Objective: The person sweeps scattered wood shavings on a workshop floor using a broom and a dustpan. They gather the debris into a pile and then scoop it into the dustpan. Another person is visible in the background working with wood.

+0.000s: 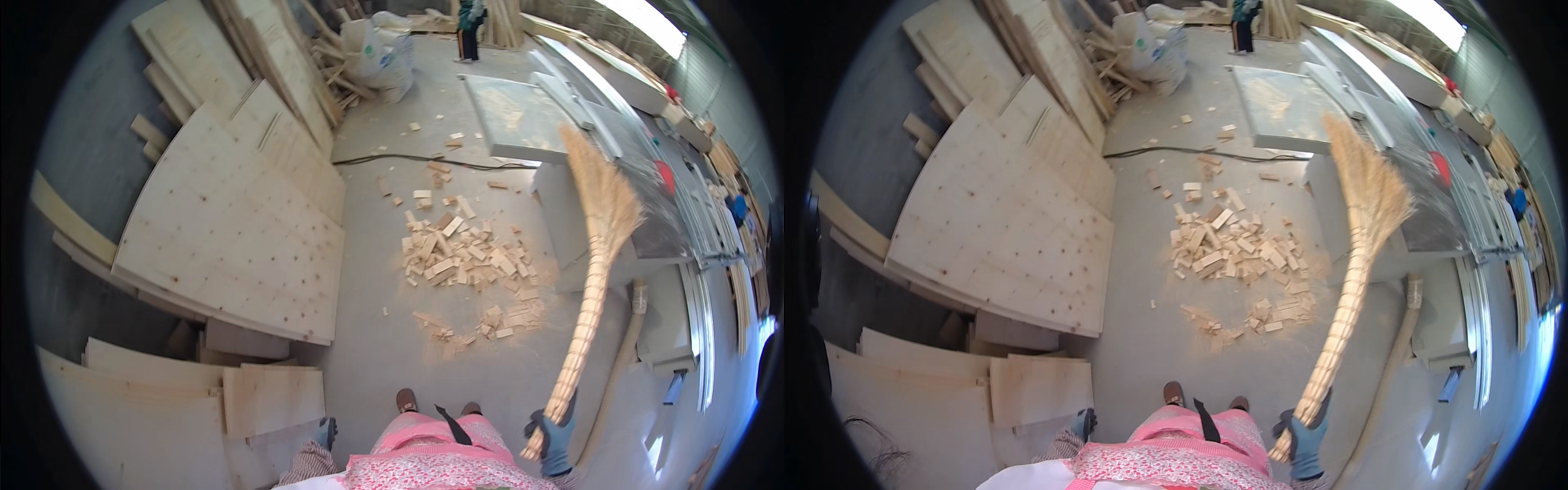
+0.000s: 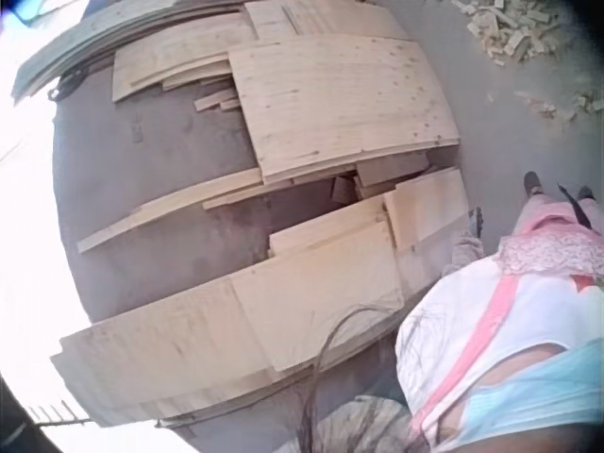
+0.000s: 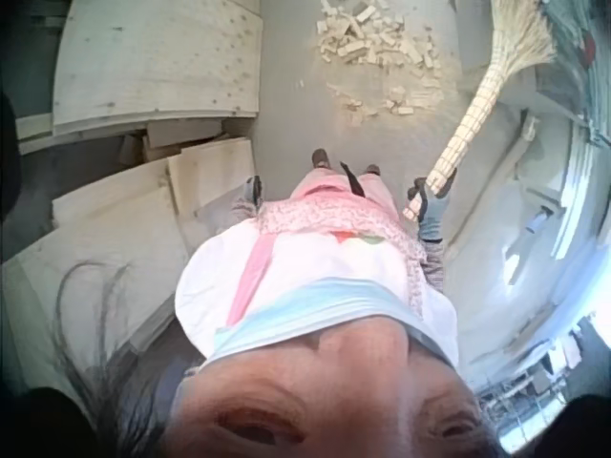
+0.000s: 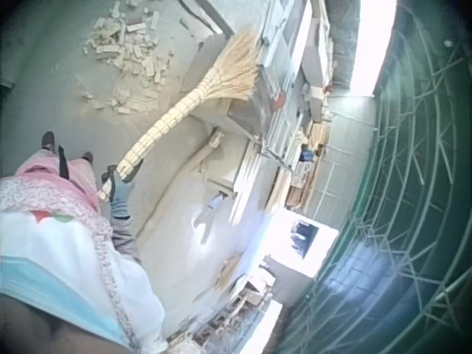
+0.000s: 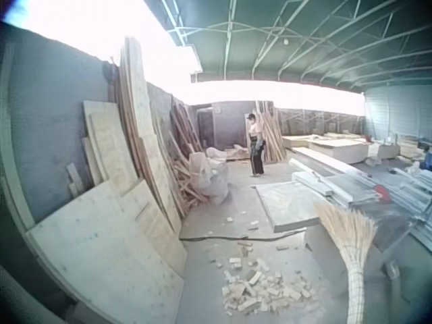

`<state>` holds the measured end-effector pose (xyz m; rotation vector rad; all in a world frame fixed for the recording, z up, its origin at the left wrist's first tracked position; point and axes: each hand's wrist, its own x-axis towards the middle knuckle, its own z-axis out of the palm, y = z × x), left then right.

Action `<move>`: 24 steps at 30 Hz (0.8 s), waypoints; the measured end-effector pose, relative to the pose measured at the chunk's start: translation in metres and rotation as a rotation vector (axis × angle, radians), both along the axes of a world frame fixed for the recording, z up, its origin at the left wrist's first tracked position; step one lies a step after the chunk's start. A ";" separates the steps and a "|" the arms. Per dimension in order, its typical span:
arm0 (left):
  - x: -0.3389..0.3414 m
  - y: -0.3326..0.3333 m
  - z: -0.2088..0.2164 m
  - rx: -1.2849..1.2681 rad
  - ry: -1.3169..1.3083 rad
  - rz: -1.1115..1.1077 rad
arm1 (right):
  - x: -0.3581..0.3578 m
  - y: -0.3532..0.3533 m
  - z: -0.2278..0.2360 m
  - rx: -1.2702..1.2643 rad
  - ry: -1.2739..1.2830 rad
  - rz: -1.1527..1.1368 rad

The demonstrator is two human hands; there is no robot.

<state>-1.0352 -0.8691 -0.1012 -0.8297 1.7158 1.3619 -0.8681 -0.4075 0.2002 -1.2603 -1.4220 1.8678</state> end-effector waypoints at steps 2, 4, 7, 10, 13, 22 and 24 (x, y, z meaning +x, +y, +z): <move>-0.016 0.008 0.004 0.047 0.045 0.080 | -0.030 0.026 -0.001 0.075 -0.030 0.014; -0.030 0.042 0.041 0.057 0.078 0.143 | -0.072 0.057 0.003 0.165 -0.082 0.062; -0.025 0.053 0.043 0.129 0.079 0.134 | -0.140 0.115 0.003 0.189 -0.142 0.207; -0.007 0.055 0.045 0.128 0.072 0.064 | -0.224 0.148 0.017 0.145 -0.308 0.283; 0.012 0.046 0.040 0.064 0.017 0.249 | -0.279 0.202 0.010 0.184 -0.273 0.264; 0.020 -0.024 -0.010 0.059 -0.148 0.438 | -0.370 0.289 -0.006 0.090 -0.247 0.179; 0.004 -0.005 -0.009 0.077 -0.075 0.442 | -0.372 0.311 -0.045 0.091 -0.266 0.189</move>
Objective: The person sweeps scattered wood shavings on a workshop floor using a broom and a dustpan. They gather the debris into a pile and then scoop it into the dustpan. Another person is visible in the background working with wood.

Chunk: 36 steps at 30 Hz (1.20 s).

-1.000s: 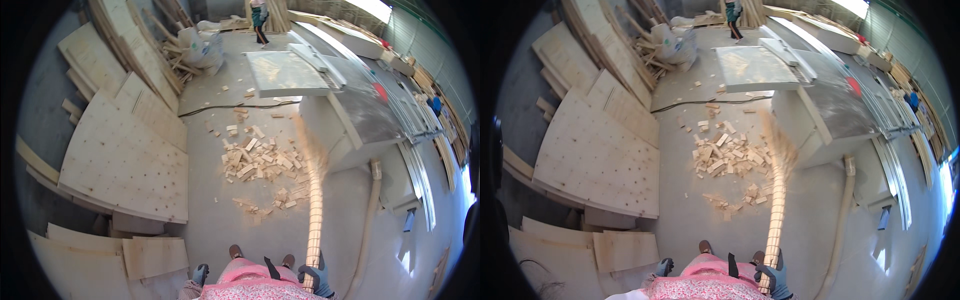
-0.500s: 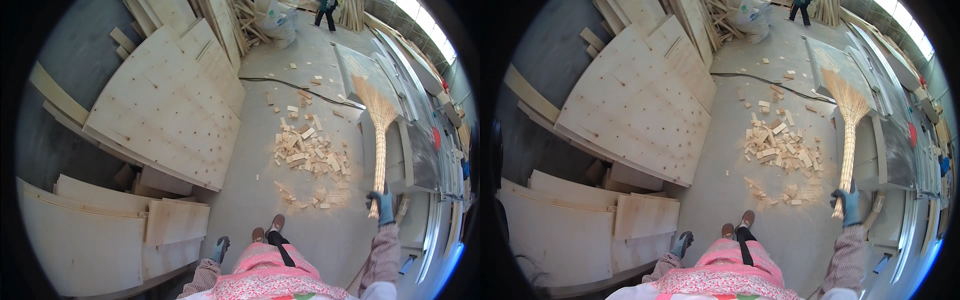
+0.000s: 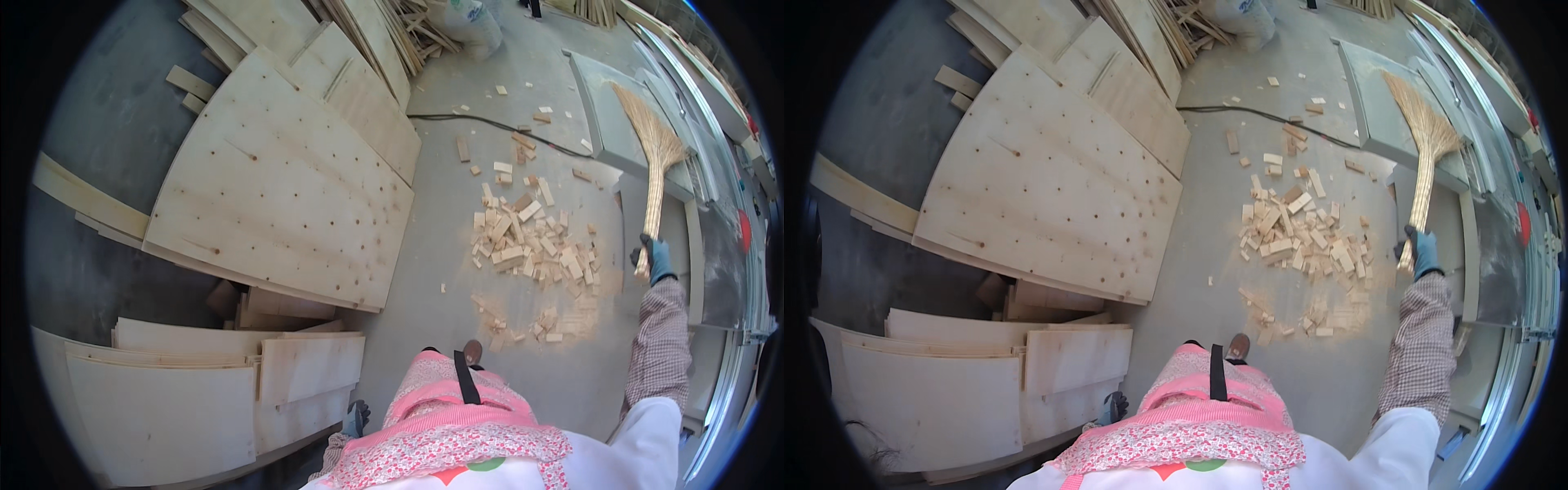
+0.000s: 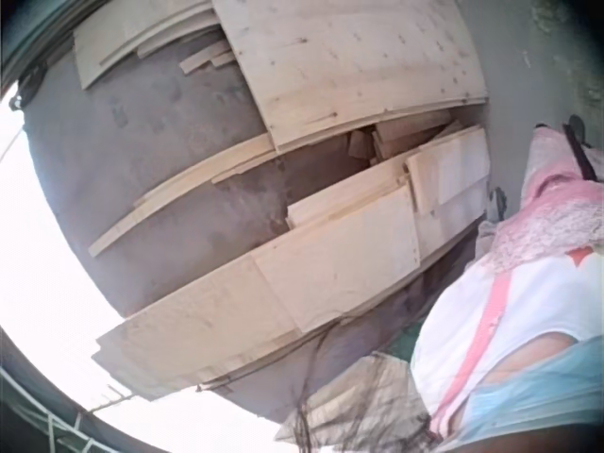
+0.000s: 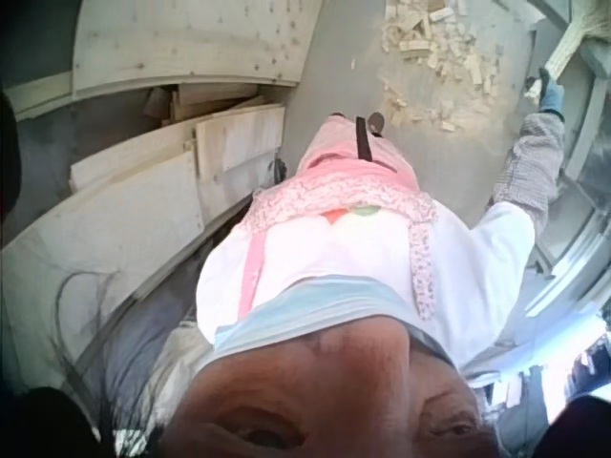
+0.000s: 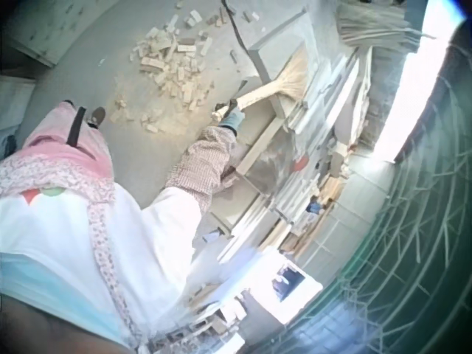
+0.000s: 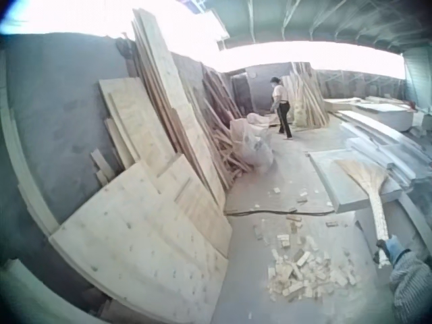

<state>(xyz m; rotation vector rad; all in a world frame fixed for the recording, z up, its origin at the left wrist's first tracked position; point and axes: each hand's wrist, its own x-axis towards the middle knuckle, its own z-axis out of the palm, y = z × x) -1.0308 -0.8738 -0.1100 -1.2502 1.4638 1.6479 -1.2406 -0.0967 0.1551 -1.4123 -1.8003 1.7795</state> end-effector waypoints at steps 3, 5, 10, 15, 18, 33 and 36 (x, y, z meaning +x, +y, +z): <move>-0.062 0.048 0.021 0.019 0.120 -0.099 | 0.019 0.038 -0.064 0.090 0.116 -0.030; -0.083 0.061 0.031 -0.043 0.223 -0.175 | 0.014 0.007 -0.065 0.040 0.160 -0.166; -0.165 0.057 0.039 -0.096 0.146 -0.365 | 0.014 -0.051 -0.095 -0.013 0.161 -0.285; -0.282 0.061 0.056 -0.171 0.207 -0.480 | 0.040 -0.134 -0.098 -0.084 0.086 -0.408; -0.356 0.033 0.028 -0.202 0.341 -0.659 | 0.056 -0.193 -0.099 -0.011 0.074 -0.512; -0.514 0.225 0.075 0.045 0.424 -1.206 | 0.078 -0.428 0.002 -0.420 0.031 -0.662; -0.478 0.290 0.053 0.205 0.555 -1.530 | 0.101 -0.448 -0.020 -0.491 0.090 -0.745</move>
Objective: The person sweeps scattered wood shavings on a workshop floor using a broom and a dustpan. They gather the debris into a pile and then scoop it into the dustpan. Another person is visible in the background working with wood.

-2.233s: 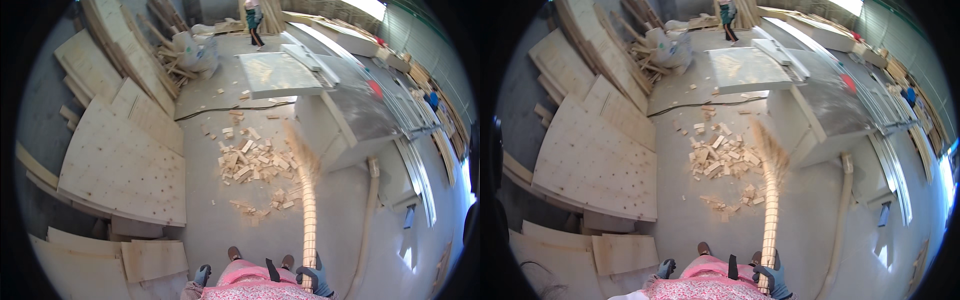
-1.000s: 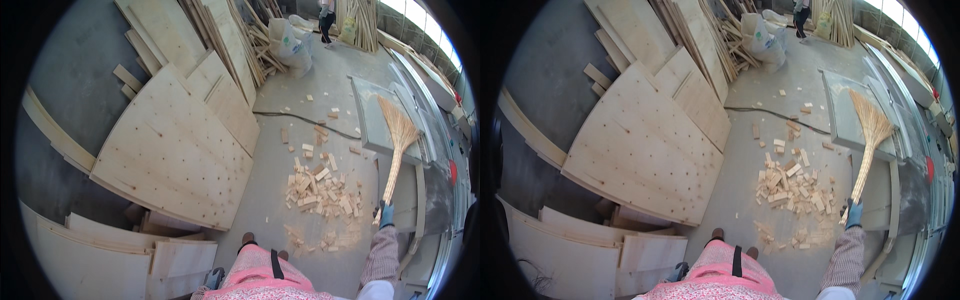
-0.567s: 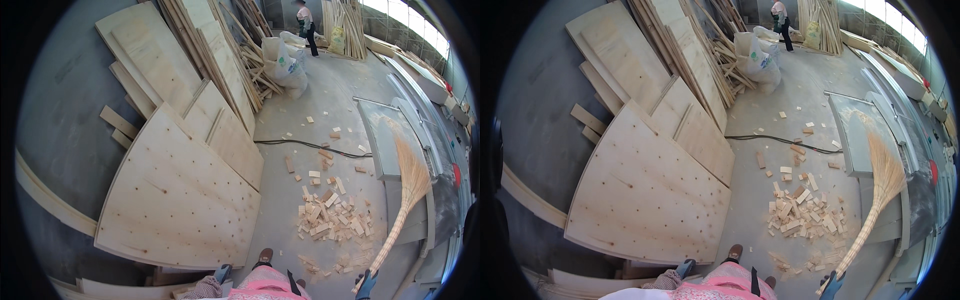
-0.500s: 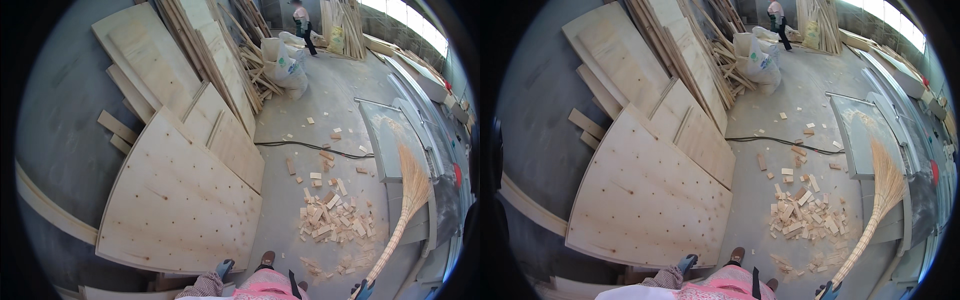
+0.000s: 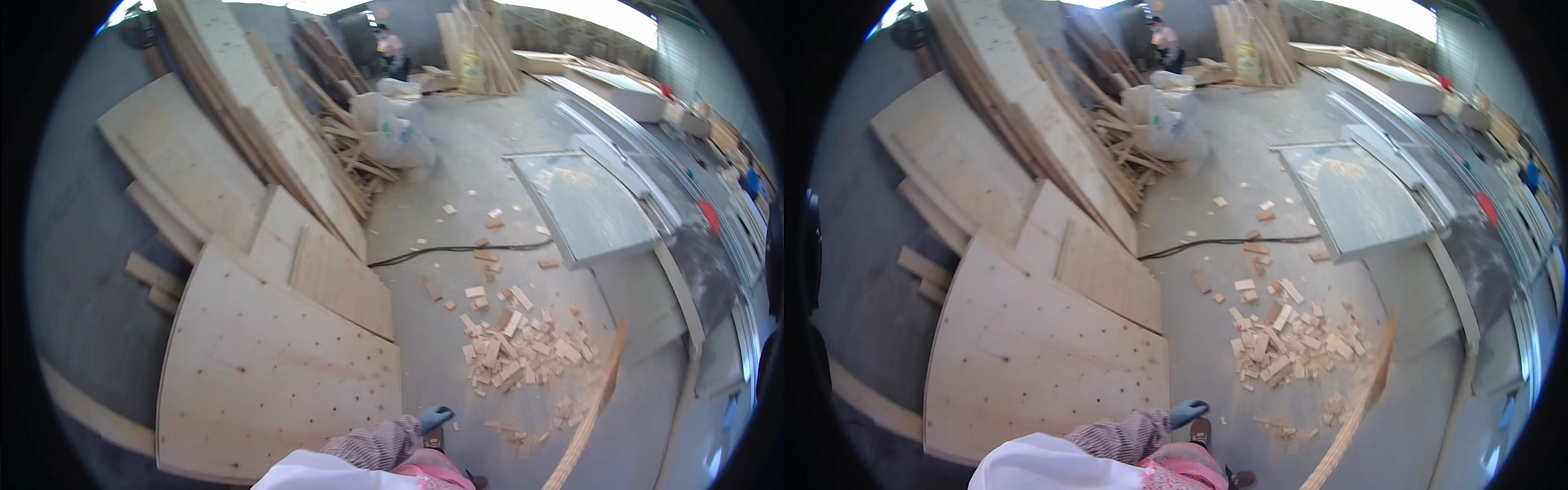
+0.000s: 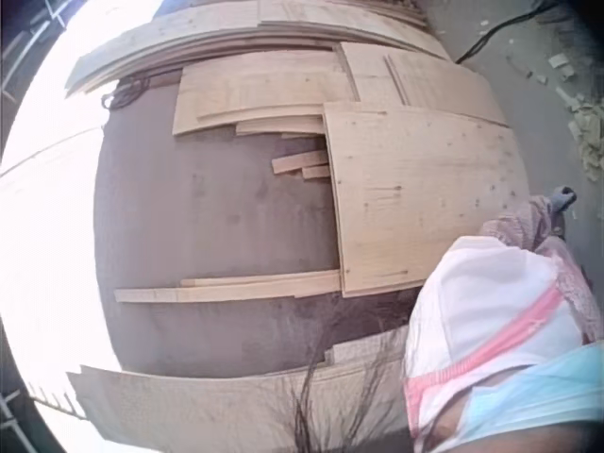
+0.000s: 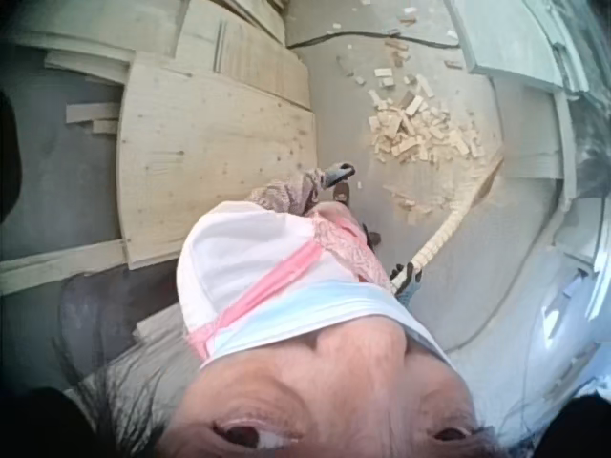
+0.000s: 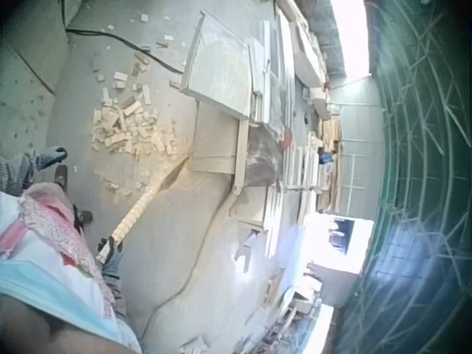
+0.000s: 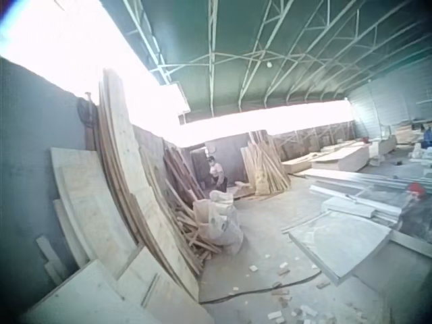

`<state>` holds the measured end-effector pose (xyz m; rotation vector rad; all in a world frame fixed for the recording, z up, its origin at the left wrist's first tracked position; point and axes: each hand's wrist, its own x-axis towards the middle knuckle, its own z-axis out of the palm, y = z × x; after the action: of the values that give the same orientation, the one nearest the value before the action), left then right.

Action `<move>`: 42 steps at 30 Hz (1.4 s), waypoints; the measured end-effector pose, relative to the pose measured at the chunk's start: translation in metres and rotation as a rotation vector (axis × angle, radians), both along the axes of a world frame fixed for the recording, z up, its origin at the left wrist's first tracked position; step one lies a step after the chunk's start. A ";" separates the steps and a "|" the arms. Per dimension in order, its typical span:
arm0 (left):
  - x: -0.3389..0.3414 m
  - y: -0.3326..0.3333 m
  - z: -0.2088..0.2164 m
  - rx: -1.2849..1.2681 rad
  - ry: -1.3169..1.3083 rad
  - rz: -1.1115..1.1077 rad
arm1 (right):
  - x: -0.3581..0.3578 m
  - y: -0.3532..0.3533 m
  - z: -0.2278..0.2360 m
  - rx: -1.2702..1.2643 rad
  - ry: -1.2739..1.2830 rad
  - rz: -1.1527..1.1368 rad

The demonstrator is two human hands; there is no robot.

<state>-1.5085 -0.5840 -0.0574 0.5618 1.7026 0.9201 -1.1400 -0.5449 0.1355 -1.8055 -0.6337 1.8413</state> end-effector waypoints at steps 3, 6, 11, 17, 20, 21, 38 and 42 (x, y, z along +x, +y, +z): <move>0.063 0.052 0.002 0.049 -0.094 -0.222 | 0.020 -0.003 -0.018 -0.081 0.103 -0.094; 0.140 0.085 0.036 -0.102 -0.216 -0.487 | 0.058 -0.005 -0.050 -0.151 0.304 -0.253; 0.255 0.088 0.012 -0.664 -0.696 -0.384 | 0.112 -0.009 -0.113 -0.341 1.217 -0.414; 0.388 0.088 0.007 -0.841 -1.410 -0.165 | 0.134 -0.034 -0.074 -0.624 0.932 -0.836; 0.426 0.064 0.005 -0.873 -1.167 0.184 | 0.129 -0.052 -0.046 -0.475 0.842 -0.809; 0.431 0.054 -0.002 -0.873 -1.189 0.181 | 0.127 -0.049 -0.032 -0.529 0.673 -0.743; 0.246 0.137 -0.121 -0.723 -1.153 0.548 | -0.041 0.090 -0.171 -0.708 0.454 -0.200; 0.137 0.178 -0.124 -0.583 -1.160 0.494 | -0.137 0.129 -0.168 -0.604 0.458 -0.043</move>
<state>-1.3719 -0.4058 -0.1809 -0.7190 0.9141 0.7647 -1.2771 -0.4159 -0.0329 -1.5960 0.1513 2.4780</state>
